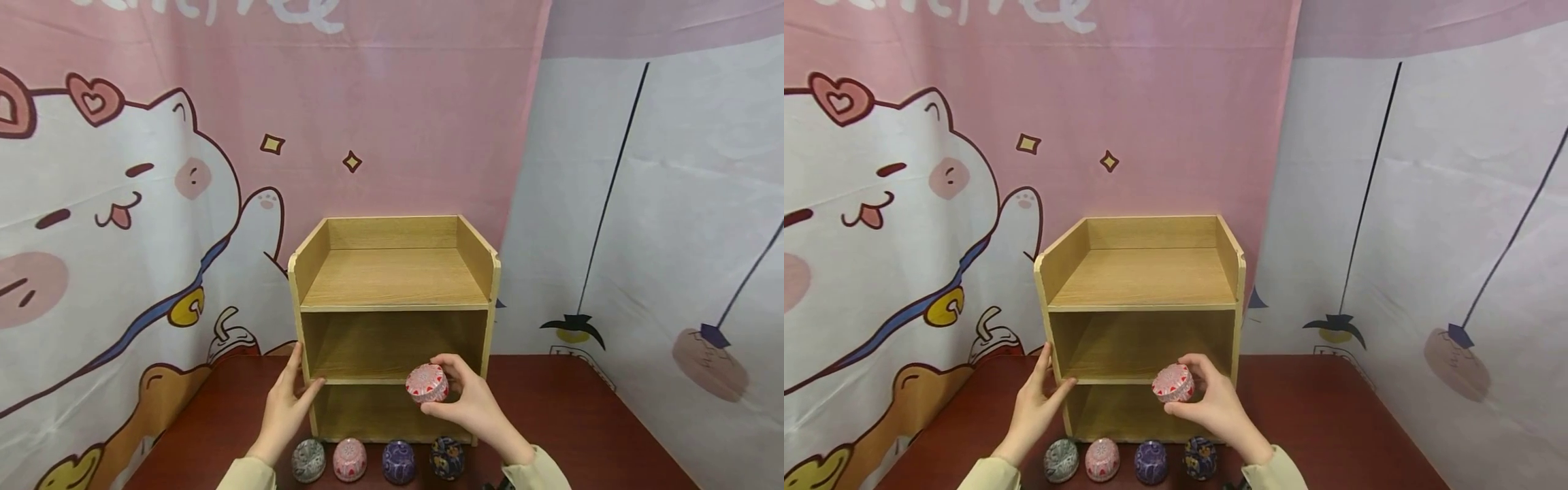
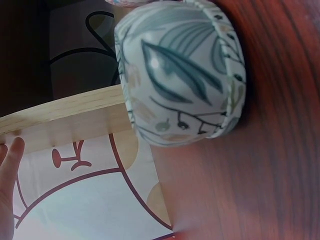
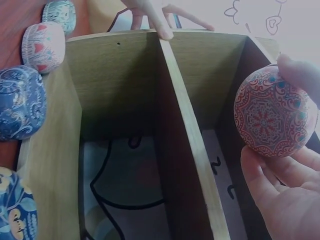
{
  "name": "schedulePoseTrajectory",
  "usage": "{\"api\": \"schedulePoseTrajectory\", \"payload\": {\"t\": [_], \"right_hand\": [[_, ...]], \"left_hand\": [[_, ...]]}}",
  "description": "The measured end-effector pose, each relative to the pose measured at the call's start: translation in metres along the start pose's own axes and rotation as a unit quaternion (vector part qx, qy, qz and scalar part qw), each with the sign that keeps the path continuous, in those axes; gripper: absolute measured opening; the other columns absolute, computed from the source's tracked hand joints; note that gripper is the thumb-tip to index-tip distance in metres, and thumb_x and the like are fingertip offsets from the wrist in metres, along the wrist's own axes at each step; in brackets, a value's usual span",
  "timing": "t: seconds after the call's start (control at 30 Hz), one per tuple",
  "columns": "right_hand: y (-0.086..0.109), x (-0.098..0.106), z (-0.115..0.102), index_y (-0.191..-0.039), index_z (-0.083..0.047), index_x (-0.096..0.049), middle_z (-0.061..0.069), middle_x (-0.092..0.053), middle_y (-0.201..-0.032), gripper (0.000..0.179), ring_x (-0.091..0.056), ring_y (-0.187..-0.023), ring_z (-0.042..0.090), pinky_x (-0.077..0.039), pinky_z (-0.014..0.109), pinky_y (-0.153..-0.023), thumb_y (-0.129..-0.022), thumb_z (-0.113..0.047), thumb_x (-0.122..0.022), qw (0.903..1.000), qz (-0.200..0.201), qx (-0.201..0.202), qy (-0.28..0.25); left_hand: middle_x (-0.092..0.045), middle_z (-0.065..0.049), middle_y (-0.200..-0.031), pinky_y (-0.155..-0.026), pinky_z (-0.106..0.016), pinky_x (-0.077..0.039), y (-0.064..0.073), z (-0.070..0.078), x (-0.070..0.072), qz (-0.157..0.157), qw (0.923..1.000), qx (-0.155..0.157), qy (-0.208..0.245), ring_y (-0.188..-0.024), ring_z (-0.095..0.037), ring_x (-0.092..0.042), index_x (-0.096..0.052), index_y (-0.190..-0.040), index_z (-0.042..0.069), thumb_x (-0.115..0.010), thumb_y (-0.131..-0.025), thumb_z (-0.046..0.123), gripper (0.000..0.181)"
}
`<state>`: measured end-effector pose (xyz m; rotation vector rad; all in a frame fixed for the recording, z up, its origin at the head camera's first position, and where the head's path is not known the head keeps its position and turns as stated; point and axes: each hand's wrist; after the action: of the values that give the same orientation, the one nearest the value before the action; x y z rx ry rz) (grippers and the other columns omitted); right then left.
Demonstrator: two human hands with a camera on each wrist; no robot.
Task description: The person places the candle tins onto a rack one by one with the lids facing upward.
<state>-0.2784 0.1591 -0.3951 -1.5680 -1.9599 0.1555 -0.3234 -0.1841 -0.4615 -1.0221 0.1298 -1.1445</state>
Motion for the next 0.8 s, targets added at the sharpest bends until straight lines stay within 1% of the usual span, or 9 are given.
{"api": "schedulePoseTrajectory", "payload": {"t": [0.1, 0.23, 0.43, 0.5, 0.6, 0.8], "right_hand": [[-0.003, 0.0, -0.003, -0.128, -0.008, -0.05, 0.008, -0.065, -0.121, 0.065, -0.064, -0.094, 0.016, -0.055, 0.03, -0.078, -0.075, -0.02, -0.086, 0.9999, -0.003, 0.004, -0.009], [-0.006, 0.0, -0.007, -0.129, -0.006, -0.049, 0.01, -0.064, -0.123, 0.066, -0.064, -0.096, 0.017, -0.056, 0.029, -0.079, -0.075, -0.018, -0.086, 0.9997, -0.001, 0.012, -0.021], [-0.009, 0.002, -0.009, -0.139, -0.009, -0.047, 0.011, -0.062, -0.127, 0.076, -0.064, -0.101, 0.017, -0.055, 0.029, -0.083, -0.074, -0.02, -0.086, 0.9996, 0.007, 0.021, -0.015], [-0.01, 0.002, -0.01, -0.14, -0.011, -0.048, 0.011, -0.061, -0.128, 0.078, -0.065, -0.1, 0.017, -0.055, 0.028, -0.082, -0.074, -0.02, -0.087, 0.9996, 0.007, 0.023, -0.012], [-0.013, 0.001, -0.012, -0.139, -0.013, -0.05, 0.011, -0.062, -0.126, 0.075, -0.066, -0.098, 0.017, -0.056, 0.028, -0.08, -0.074, -0.02, -0.087, 0.9996, 0.009, 0.026, -0.009], [-0.02, -0.001, -0.02, -0.136, -0.009, -0.053, 0.013, -0.062, -0.122, 0.07, -0.065, -0.1, 0.019, -0.058, 0.028, -0.073, -0.075, -0.018, -0.085, 0.9994, 0.005, 0.024, -0.024]], "left_hand": [[-0.049, -0.016, -0.14, -0.07, -0.028, -0.059, 0.001, 0.0, 0.001, 0.001, 1.0, 0.004, 0.0, -0.107, -0.032, -0.06, -0.026, -0.155, 0.027, -0.078, -0.082, 0.007, 0.092], [-0.049, -0.016, -0.139, -0.071, -0.028, -0.059, 0.0, -0.001, 0.001, -0.001, 1.0, 0.001, -0.001, -0.107, -0.032, -0.06, -0.026, -0.155, 0.027, -0.078, -0.082, 0.007, 0.092], [-0.048, -0.015, -0.142, -0.071, -0.027, -0.059, 0.0, -0.001, 0.0, 0.0, 1.0, -0.005, 0.004, -0.107, -0.031, -0.059, -0.027, -0.155, 0.025, -0.078, -0.082, 0.005, 0.092], [-0.048, -0.015, -0.142, -0.071, -0.027, -0.059, 0.0, -0.002, 0.0, 0.0, 1.0, -0.005, 0.006, -0.107, -0.03, -0.059, -0.027, -0.155, 0.025, -0.078, -0.082, 0.005, 0.092], [-0.048, -0.015, -0.141, -0.071, -0.027, -0.059, 0.0, -0.002, 0.0, 0.0, 1.0, -0.005, 0.006, -0.107, -0.03, -0.059, -0.027, -0.155, 0.025, -0.078, -0.082, 0.005, 0.092], [-0.047, -0.014, -0.143, -0.071, -0.029, -0.059, 0.0, -0.001, 0.0, 0.001, 1.0, -0.007, 0.006, -0.108, -0.031, -0.059, -0.027, -0.155, 0.025, -0.078, -0.082, 0.005, 0.092]]}}
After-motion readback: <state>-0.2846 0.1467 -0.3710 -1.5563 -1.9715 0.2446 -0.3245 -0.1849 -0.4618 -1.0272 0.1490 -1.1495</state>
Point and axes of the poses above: each hand's wrist, its own y-axis away from the middle knuckle, its own x-axis out of the back of the hand, z = x × y
